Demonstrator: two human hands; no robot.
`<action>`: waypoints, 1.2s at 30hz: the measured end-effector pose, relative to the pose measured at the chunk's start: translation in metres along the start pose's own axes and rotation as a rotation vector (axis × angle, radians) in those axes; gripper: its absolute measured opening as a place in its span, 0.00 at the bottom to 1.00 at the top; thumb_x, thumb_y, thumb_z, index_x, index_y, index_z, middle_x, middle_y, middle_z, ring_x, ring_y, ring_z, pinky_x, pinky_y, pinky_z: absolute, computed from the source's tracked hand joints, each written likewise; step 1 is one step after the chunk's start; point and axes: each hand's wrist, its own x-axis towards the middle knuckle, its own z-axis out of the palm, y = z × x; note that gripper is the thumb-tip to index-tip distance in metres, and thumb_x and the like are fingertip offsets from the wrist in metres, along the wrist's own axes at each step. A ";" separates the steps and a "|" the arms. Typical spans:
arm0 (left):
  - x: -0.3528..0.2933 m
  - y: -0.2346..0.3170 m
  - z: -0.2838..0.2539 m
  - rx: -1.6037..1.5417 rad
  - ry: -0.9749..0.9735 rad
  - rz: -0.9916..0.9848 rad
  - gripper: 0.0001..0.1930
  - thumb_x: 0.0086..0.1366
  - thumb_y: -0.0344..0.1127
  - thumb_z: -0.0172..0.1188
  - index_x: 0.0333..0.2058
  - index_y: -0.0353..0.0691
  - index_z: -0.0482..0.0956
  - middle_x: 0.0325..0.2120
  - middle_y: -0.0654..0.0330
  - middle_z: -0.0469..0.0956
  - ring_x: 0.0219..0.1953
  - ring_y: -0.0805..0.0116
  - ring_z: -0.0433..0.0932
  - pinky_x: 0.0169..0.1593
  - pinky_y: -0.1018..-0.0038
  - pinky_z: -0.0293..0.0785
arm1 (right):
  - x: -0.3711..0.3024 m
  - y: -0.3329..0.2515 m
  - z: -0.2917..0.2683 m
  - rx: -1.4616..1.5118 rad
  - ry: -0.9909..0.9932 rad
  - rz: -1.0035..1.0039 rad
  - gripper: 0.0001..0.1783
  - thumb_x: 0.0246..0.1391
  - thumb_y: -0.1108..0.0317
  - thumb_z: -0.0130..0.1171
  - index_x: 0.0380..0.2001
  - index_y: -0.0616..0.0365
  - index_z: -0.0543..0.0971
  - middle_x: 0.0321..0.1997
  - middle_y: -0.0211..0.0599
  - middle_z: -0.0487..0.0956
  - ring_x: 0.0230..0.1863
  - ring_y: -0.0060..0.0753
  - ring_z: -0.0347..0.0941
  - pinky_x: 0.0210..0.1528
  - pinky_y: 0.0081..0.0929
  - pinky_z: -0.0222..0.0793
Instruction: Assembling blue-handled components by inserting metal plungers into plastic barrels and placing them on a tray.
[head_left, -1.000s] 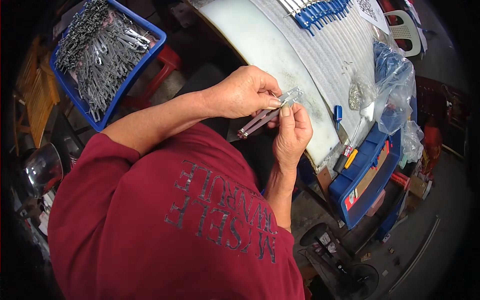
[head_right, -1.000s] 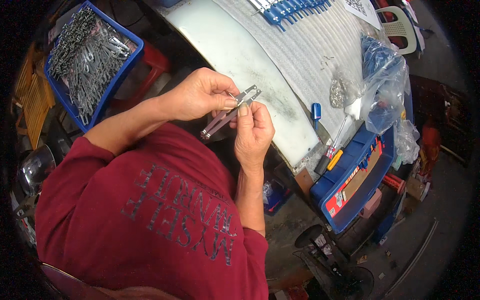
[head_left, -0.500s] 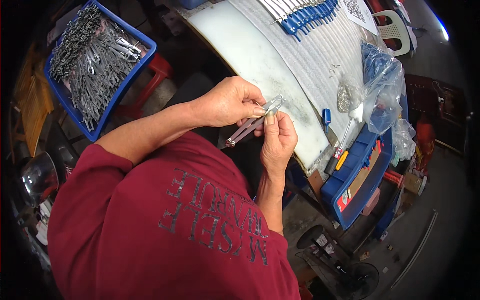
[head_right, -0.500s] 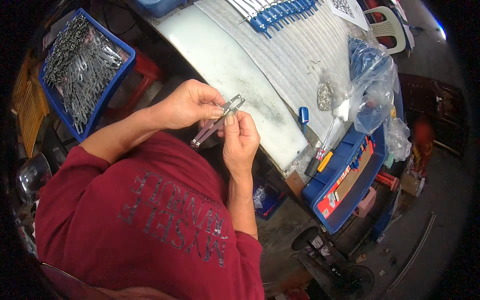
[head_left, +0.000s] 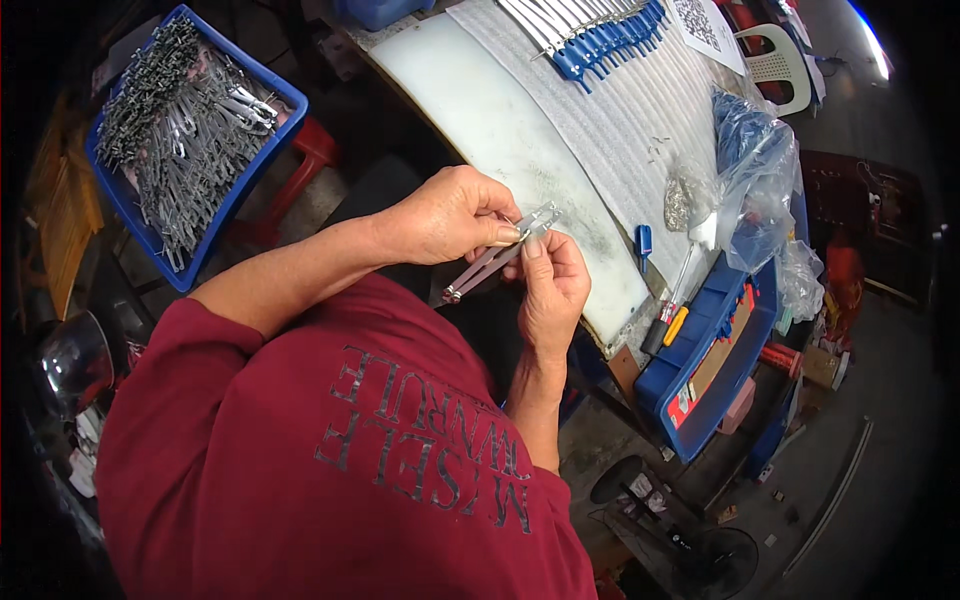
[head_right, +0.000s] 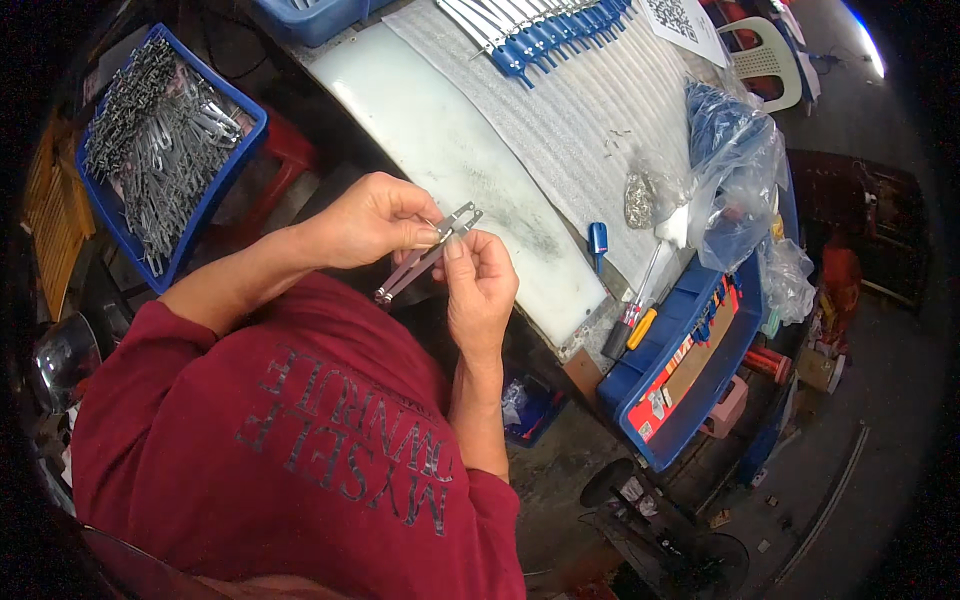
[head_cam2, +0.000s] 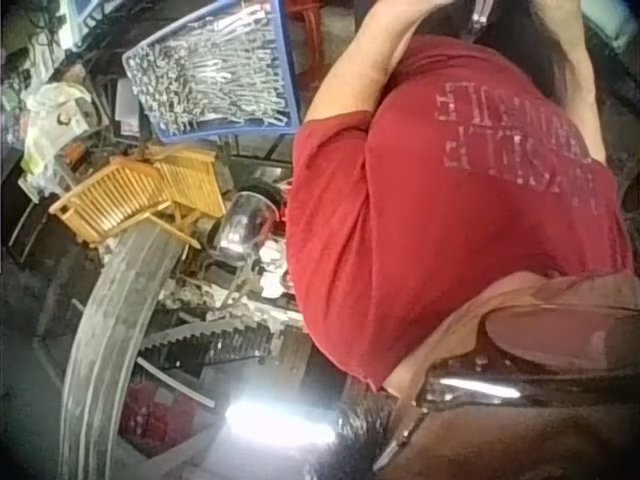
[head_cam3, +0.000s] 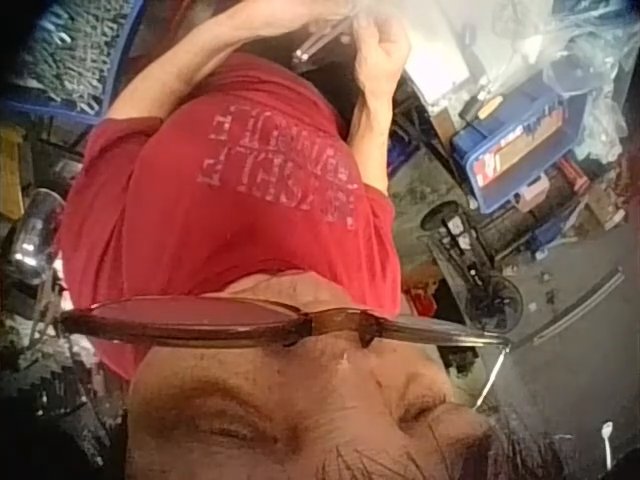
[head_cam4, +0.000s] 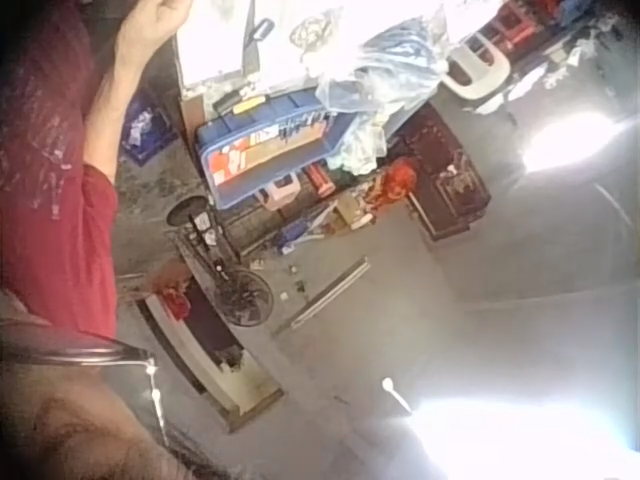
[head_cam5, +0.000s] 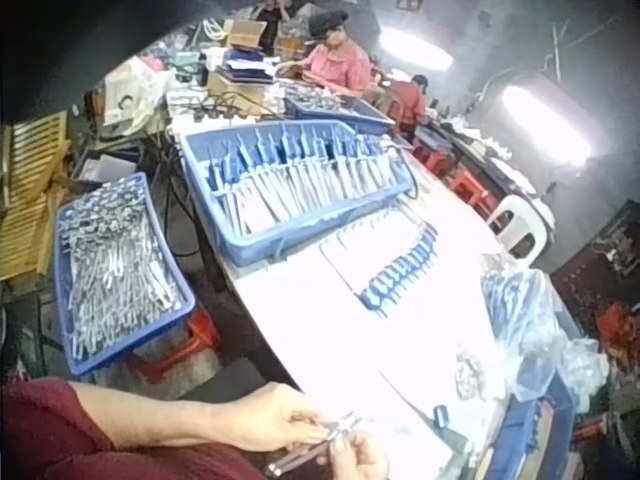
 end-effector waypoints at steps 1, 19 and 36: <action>0.000 0.001 0.000 0.000 -0.001 0.000 0.05 0.57 0.27 0.54 0.30 0.31 0.75 0.18 0.64 0.74 0.20 0.81 0.71 0.23 0.84 0.68 | 0.000 0.000 0.001 -0.001 0.001 0.000 0.08 0.54 0.69 0.52 0.31 0.65 0.71 0.25 0.30 0.72 0.22 0.17 0.66 0.26 0.13 0.63; 0.006 -0.003 -0.002 -0.051 -0.002 0.010 0.06 0.57 0.28 0.55 0.29 0.31 0.75 0.19 0.63 0.74 0.20 0.80 0.71 0.23 0.83 0.68 | 0.001 -0.001 0.002 0.013 0.033 -0.017 0.07 0.53 0.71 0.51 0.31 0.66 0.71 0.25 0.31 0.73 0.22 0.17 0.66 0.26 0.13 0.63; 0.004 -0.002 -0.002 0.059 -0.018 -0.005 0.07 0.59 0.31 0.53 0.29 0.32 0.75 0.18 0.64 0.74 0.21 0.81 0.72 0.24 0.83 0.69 | -0.002 0.003 0.002 -0.080 0.010 -0.019 0.08 0.54 0.70 0.50 0.31 0.66 0.70 0.24 0.31 0.72 0.23 0.18 0.66 0.26 0.13 0.62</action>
